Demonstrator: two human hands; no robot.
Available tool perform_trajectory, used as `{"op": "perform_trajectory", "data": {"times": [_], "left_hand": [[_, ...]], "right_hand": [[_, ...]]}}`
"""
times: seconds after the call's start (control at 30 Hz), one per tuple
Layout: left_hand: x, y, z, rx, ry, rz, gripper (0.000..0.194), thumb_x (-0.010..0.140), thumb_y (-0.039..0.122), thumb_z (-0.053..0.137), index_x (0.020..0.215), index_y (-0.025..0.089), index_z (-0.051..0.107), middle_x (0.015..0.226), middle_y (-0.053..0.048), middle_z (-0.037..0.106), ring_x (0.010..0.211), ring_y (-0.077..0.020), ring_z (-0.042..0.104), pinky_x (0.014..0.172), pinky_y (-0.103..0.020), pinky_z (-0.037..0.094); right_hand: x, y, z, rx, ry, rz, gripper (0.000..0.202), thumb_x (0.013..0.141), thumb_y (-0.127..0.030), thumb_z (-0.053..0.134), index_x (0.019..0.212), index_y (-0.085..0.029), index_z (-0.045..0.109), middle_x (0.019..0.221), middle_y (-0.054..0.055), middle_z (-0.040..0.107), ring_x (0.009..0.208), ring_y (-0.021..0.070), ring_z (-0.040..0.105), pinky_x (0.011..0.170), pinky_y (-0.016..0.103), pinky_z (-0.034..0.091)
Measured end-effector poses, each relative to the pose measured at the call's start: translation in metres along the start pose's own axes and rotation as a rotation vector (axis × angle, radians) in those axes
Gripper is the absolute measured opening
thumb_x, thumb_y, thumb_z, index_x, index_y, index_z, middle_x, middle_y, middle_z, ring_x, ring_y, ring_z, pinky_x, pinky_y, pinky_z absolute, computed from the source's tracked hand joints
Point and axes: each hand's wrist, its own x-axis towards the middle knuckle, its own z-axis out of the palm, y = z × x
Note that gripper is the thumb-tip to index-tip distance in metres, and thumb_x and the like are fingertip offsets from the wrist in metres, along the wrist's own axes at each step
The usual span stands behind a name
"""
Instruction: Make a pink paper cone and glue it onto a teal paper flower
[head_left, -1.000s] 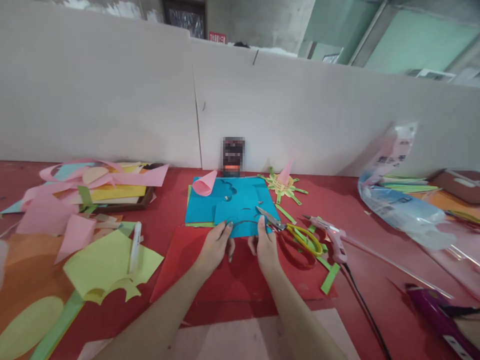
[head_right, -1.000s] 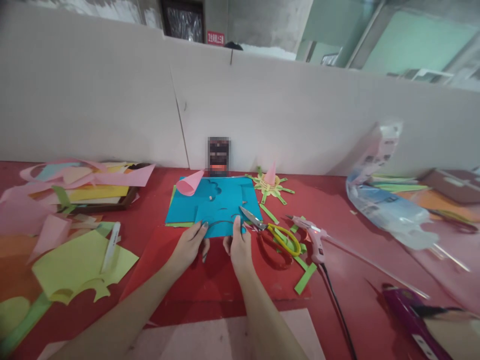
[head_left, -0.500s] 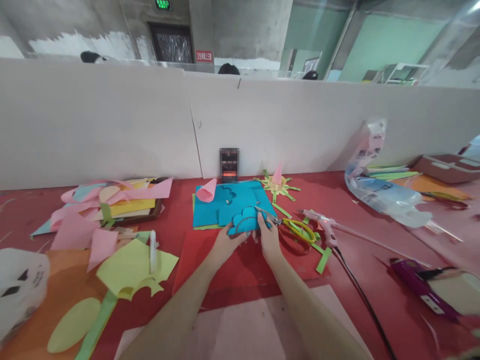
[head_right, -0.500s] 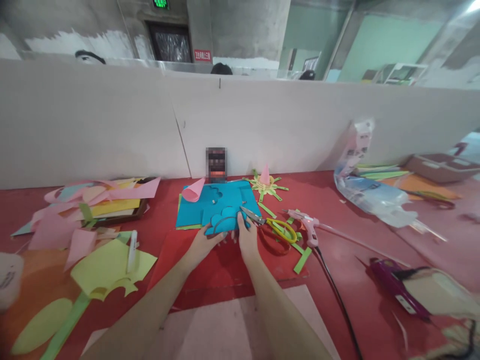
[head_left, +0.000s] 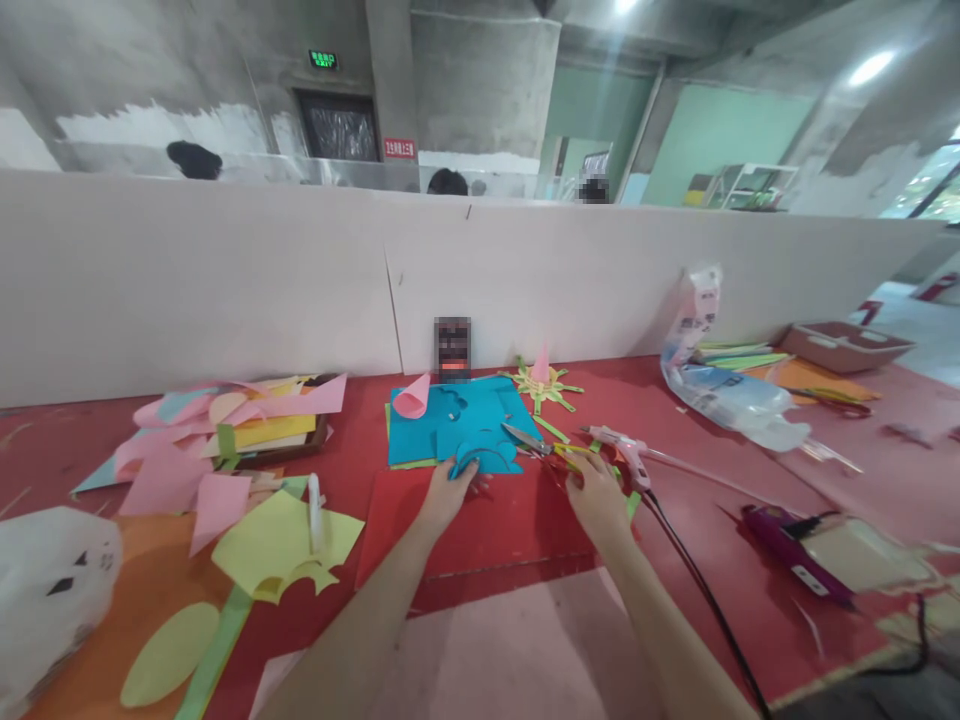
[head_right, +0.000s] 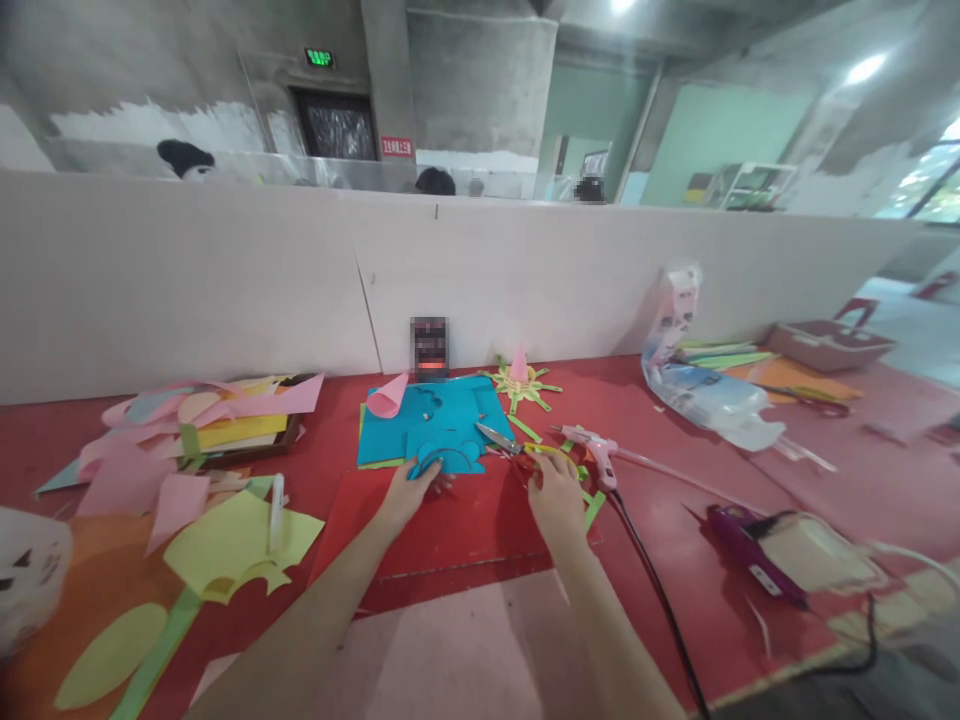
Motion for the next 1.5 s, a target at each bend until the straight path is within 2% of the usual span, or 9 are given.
{"op": "perform_trajectory", "data": {"times": [0.2,0.47,0.7,0.87,1.07,1.17,1.23,1.37,1.5], "left_hand": [[0.002,-0.005,-0.002,0.039,0.01,0.02,0.032,0.067,0.044,0.064,0.074,0.012,0.061,0.063,-0.006,0.067,0.054,-0.0157,0.061,0.055,-0.026,0.048],[0.006,-0.014,-0.003,0.03,0.02,0.031,0.03,0.067,0.043,0.063,0.071,0.014,0.06,0.062,-0.005,0.067,0.052,-0.015,0.06,0.055,-0.027,0.047],[0.005,-0.01,0.001,-0.023,0.032,0.0,0.034,0.063,0.045,0.066,0.073,0.014,0.059,0.064,-0.006,0.068,0.052,-0.0159,0.061,0.056,-0.028,0.048],[0.003,-0.003,0.003,-0.046,0.024,-0.019,0.036,0.063,0.047,0.065,0.073,0.012,0.059,0.063,-0.007,0.067,0.05,-0.015,0.059,0.054,-0.028,0.049],[0.004,-0.004,0.003,-0.048,0.034,-0.001,0.036,0.062,0.047,0.066,0.071,0.013,0.059,0.061,-0.005,0.066,0.05,-0.0151,0.059,0.055,-0.028,0.049],[0.004,-0.004,0.004,-0.065,0.037,0.001,0.035,0.062,0.046,0.066,0.07,0.013,0.059,0.061,-0.005,0.066,0.049,-0.0147,0.058,0.053,-0.028,0.048],[0.003,-0.003,0.004,-0.065,0.05,0.0,0.034,0.061,0.046,0.067,0.07,0.014,0.058,0.059,-0.004,0.066,0.048,-0.0147,0.058,0.051,-0.027,0.047],[0.002,-0.001,0.001,-0.031,0.166,0.001,0.035,0.058,0.047,0.068,0.07,0.016,0.058,0.055,-0.002,0.064,0.048,-0.0154,0.057,0.054,-0.028,0.048],[-0.002,-0.001,-0.006,0.094,0.275,-0.005,0.029,0.064,0.044,0.063,0.073,0.017,0.059,0.056,0.0,0.063,0.053,-0.0178,0.059,0.059,-0.03,0.048]], "right_hand": [[0.013,0.019,-0.003,-0.301,-0.247,0.085,0.043,0.071,-0.011,0.048,0.112,-0.019,0.057,0.11,0.009,0.057,0.101,0.0233,0.049,0.085,0.032,0.035],[0.033,0.004,0.002,-0.375,-0.326,0.198,0.04,0.071,-0.007,0.046,0.108,-0.019,0.055,0.099,0.012,0.055,0.093,0.0242,0.054,0.071,0.03,0.036],[0.016,0.008,0.004,-0.293,-0.111,0.165,0.045,0.066,-0.005,0.046,0.107,-0.019,0.059,0.105,0.01,0.055,0.094,0.0219,0.053,0.078,0.029,0.037],[0.009,0.015,0.009,-0.154,0.011,0.18,0.042,0.071,-0.014,0.045,0.111,-0.02,0.058,0.108,0.008,0.056,0.098,0.0229,0.051,0.077,0.03,0.041],[0.012,0.013,0.006,0.03,0.124,0.112,0.051,0.07,-0.012,0.042,0.119,-0.02,0.053,0.121,0.007,0.053,0.113,0.0221,0.046,0.094,0.034,0.037],[0.013,-0.002,-0.002,0.209,0.212,0.106,0.049,0.071,-0.016,0.04,0.119,-0.02,0.053,0.122,0.009,0.053,0.117,0.0218,0.043,0.097,0.036,0.034],[0.013,-0.022,-0.004,0.4,0.167,0.091,0.046,0.071,-0.02,0.043,0.116,-0.018,0.055,0.12,0.01,0.055,0.113,0.0231,0.047,0.095,0.037,0.036],[0.011,-0.073,0.005,0.802,0.046,0.238,0.036,0.068,-0.031,0.056,0.101,-0.016,0.059,0.097,0.009,0.064,0.087,0.0218,0.058,0.075,0.033,0.046],[0.014,-0.108,0.024,1.046,0.025,0.41,0.029,0.063,-0.039,0.066,0.079,-0.017,0.054,0.063,-0.003,0.055,0.056,0.0123,0.05,0.053,0.025,0.042]]}}
